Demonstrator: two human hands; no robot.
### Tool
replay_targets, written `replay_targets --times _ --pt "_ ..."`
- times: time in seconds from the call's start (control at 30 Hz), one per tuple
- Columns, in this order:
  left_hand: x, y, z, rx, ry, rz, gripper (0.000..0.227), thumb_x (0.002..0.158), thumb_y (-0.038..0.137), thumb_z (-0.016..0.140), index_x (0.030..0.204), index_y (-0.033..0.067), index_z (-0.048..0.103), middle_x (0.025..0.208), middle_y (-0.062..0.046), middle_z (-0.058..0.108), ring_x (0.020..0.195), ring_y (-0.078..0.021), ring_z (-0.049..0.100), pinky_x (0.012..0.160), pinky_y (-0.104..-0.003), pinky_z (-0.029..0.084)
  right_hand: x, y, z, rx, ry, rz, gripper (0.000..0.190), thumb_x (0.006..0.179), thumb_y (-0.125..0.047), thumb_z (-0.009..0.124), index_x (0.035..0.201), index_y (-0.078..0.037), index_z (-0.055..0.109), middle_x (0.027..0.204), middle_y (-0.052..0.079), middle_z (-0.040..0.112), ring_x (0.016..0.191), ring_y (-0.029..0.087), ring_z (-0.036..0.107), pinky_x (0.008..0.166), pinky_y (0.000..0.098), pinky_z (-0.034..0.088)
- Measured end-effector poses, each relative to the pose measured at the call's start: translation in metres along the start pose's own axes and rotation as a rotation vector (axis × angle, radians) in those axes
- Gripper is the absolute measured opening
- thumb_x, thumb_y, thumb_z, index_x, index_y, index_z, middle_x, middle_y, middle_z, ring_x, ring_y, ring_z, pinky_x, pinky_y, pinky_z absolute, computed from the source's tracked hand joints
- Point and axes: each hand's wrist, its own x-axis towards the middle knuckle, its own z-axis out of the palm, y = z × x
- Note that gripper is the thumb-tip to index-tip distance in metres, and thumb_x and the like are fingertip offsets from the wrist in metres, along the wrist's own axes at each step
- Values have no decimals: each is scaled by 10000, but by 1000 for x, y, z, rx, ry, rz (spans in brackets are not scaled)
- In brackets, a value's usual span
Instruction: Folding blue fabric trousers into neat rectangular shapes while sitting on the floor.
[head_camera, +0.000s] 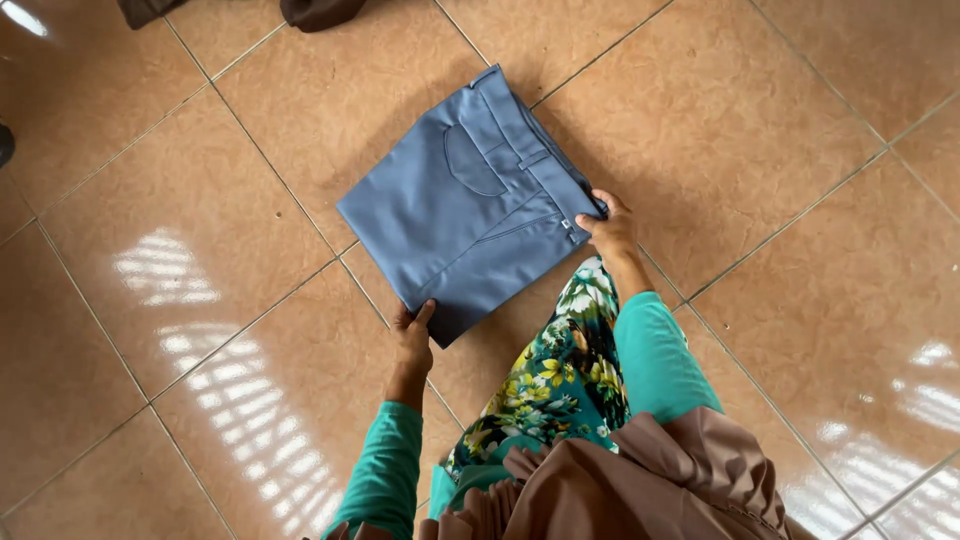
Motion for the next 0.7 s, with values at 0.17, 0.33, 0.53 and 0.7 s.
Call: replay_targets --times 0.17,0.33,0.53,0.7 --pt "-3 -4 9 98 40 115 591 867 81 790 1391 250 574 1194 -118 696 1162 -287 645 1036 -493 506 -4 -4 -1 -36 -16 -26 584 827 -94 842 1371 -170 645 1267 299 609 1079 466 664 683 496 644" --pt "-32 45 47 717 327 602 906 782 153 784 1582 189 362 1461 -223 457 1337 -427 499 1127 -539 408 8 18 4 -273 9 -109 576 837 -244 848 1376 -258 642 1270 215 638 1129 389 666 787 437 641" --pt "-65 76 151 1076 66 1013 637 891 130 691 1486 262 505 1641 -87 334 1549 -327 207 1224 -526 130 -36 -8 14 -927 303 -838 526 917 -301 780 1406 -158 650 1546 164 428 1381 373 421 1025 525 427" --pt "-38 27 205 1235 -163 1072 582 1071 337 451 1619 216 296 1682 -178 223 1569 -420 118 1222 -648 88 -42 9 23 -1109 -4 -787 784 979 -384 628 1652 -217 261 1718 147 171 1581 366 77 1206 648 152"
